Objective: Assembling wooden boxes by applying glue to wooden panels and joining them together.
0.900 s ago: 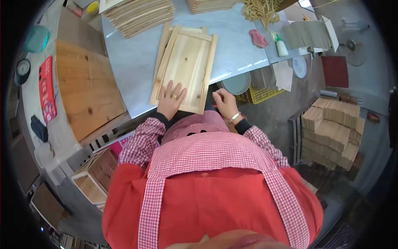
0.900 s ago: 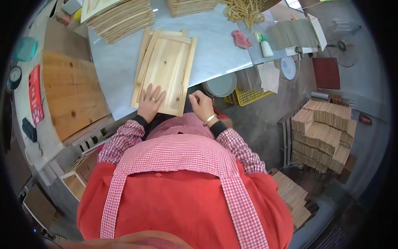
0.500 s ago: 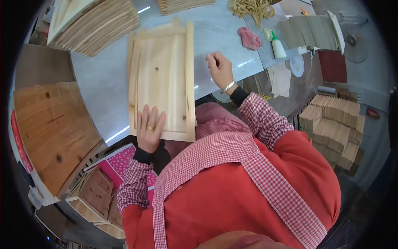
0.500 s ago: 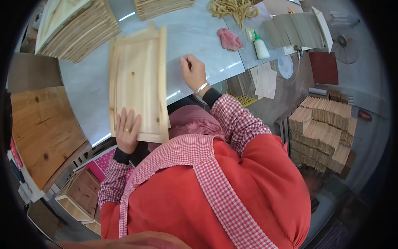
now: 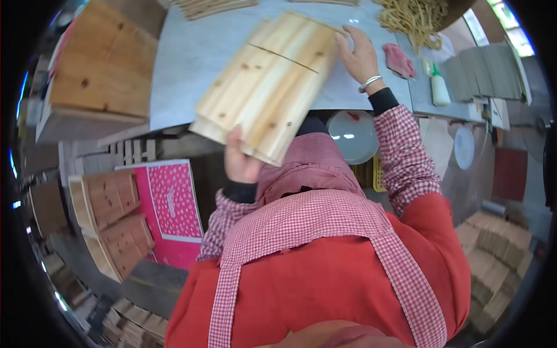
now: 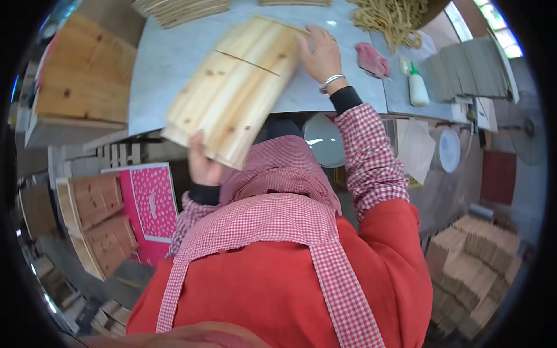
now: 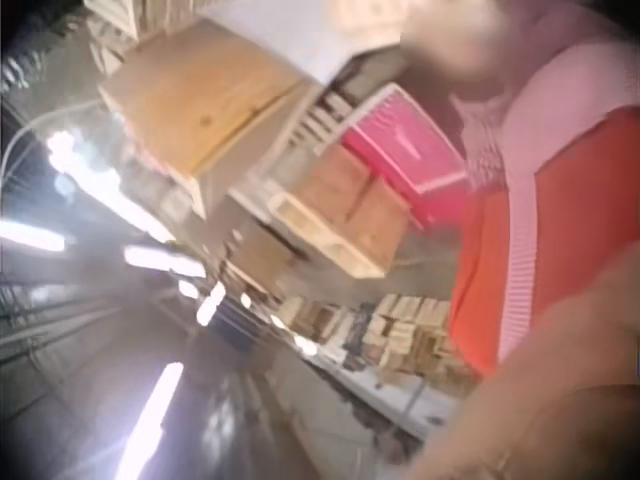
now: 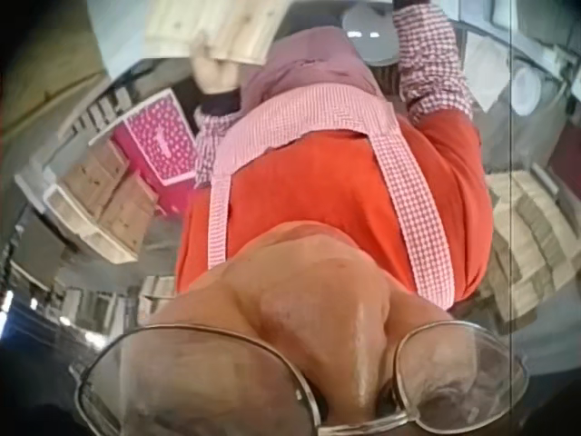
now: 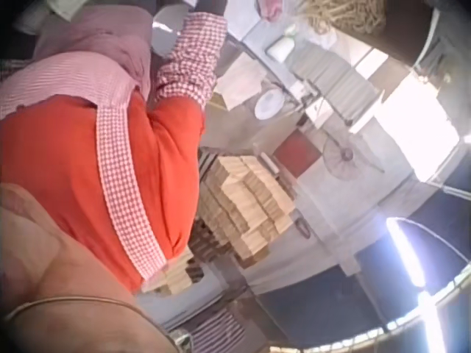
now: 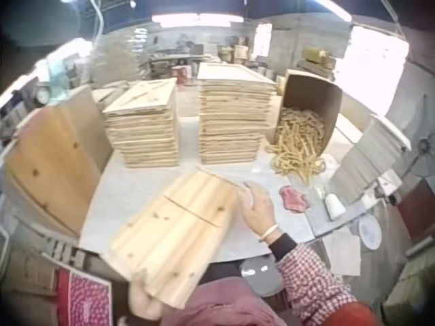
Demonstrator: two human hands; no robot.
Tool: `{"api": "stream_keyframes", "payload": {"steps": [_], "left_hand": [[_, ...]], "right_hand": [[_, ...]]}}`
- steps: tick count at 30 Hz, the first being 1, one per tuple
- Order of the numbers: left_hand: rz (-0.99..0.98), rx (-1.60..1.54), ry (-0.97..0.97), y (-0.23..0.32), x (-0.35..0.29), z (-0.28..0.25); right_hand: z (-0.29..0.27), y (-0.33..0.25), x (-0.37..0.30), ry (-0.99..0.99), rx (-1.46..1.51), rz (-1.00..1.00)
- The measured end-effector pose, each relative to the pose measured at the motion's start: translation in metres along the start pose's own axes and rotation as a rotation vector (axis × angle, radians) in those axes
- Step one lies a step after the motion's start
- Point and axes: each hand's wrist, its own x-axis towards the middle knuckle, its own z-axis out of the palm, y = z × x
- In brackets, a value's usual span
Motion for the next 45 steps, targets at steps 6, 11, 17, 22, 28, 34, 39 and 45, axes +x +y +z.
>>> {"api": "stream_keyframes", "payload": {"steps": [6, 11, 17, 22, 28, 34, 39, 45], "left_hand": [[-0.174, -0.085, -0.012, -0.035, -0.033, -0.038], [0.001, 0.149, 0.091, -0.042, -0.043, -0.027], [-0.014, 0.214, 0.223, -0.033, -0.066, -0.011], [-0.089, 0.195, 0.288, -0.024, -0.098, -0.017], [-0.176, 0.150, 0.276, -0.012, -0.069, -0.046], [-0.196, 0.224, 0.255, -0.007, -0.071, -0.036], [-0.206, 0.184, 0.232, -0.004, -0.056, -0.042], [-0.192, 0.205, 0.286, -0.009, -0.053, -0.031]], "right_hand": [[0.031, 0.005, -0.021, -0.393, -0.145, 0.035], [0.048, 0.020, 0.004, -0.517, -0.132, 0.057], [0.049, -0.033, -0.001, -0.487, -0.061, -0.049], [0.055, -0.072, -0.015, -0.366, 0.070, -0.124], [0.047, -0.044, -0.037, -0.259, 0.188, -0.069], [-0.119, 0.069, -0.022, 0.498, 0.275, 0.312], [-0.174, 0.203, -0.093, 0.399, -0.629, 0.393], [-0.185, 0.195, -0.105, -0.150, -0.475, 0.995]]}}
